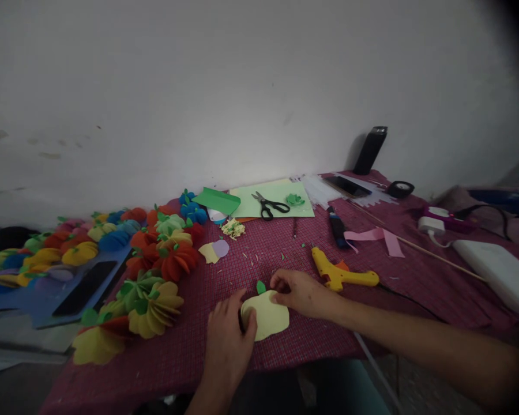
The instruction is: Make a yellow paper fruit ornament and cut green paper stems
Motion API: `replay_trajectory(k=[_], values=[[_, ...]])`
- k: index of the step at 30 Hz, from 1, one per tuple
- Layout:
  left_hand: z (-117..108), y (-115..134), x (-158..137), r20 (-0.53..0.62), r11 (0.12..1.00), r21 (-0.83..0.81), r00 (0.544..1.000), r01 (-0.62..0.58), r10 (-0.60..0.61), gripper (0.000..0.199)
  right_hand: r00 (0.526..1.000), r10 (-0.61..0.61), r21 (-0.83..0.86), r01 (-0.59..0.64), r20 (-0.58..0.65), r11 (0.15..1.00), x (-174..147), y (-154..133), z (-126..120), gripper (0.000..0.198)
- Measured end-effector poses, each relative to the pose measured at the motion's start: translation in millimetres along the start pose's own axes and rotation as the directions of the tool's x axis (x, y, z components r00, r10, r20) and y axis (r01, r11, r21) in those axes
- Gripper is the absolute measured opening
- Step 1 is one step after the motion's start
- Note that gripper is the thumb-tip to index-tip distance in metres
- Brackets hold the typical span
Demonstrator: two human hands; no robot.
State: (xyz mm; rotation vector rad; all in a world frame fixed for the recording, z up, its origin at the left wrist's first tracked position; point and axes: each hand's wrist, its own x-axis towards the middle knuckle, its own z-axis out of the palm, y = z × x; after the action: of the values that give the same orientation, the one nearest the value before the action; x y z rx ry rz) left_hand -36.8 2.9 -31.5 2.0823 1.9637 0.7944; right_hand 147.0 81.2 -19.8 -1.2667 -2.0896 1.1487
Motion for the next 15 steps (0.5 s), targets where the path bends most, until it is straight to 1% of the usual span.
replay_trajectory(k=[4, 7, 9, 12, 14, 15], values=[[2.9, -2.3, -3.2, -0.022, 0.995, 0.077, 0.998, -0.062, 0.064, 0.031, 1.0, -0.015, -0.129, 0.014, -0.008, 0.992, -4.6, -6.4, -3.0, 0.013], [2.8, -1.3, -6.1, -0.073, 0.977, 0.117, 0.98, -0.176, 0.185, 0.031, 0.999, -0.033, -0.164, 0.033, -0.002, 0.986, -5.3, -5.5, -3.5, 0.013], [2.0, 2.1, -8.6, -0.079, 0.949, 0.127, 0.951, -0.289, 0.3, 0.03, 0.999, -0.04, -0.179, 0.039, -0.001, 0.983, -5.4, -4.7, -3.3, 0.012], [1.3, 9.3, -13.2, -0.03, 0.89, 0.117, 0.894, -0.44, 0.446, 0.03, 0.999, -0.04, -0.224, 0.041, 0.01, 0.974, -6.4, -6.9, -2.8, 0.011], [1.8, 13.3, -16.3, 0.017, 0.863, 0.108, 0.869, -0.493, 0.494, 0.029, 0.998, -0.055, -0.279, 0.058, 0.016, 0.959, -8.0, -10.9, -3.5, 0.011], [2.2, 14.6, -17.6, 0.038, 0.858, 0.109, 0.864, -0.502, 0.501, 0.029, 0.997, -0.074, -0.318, 0.074, 0.014, 0.945, -9.1, -13.4, -4.8, 0.011]])
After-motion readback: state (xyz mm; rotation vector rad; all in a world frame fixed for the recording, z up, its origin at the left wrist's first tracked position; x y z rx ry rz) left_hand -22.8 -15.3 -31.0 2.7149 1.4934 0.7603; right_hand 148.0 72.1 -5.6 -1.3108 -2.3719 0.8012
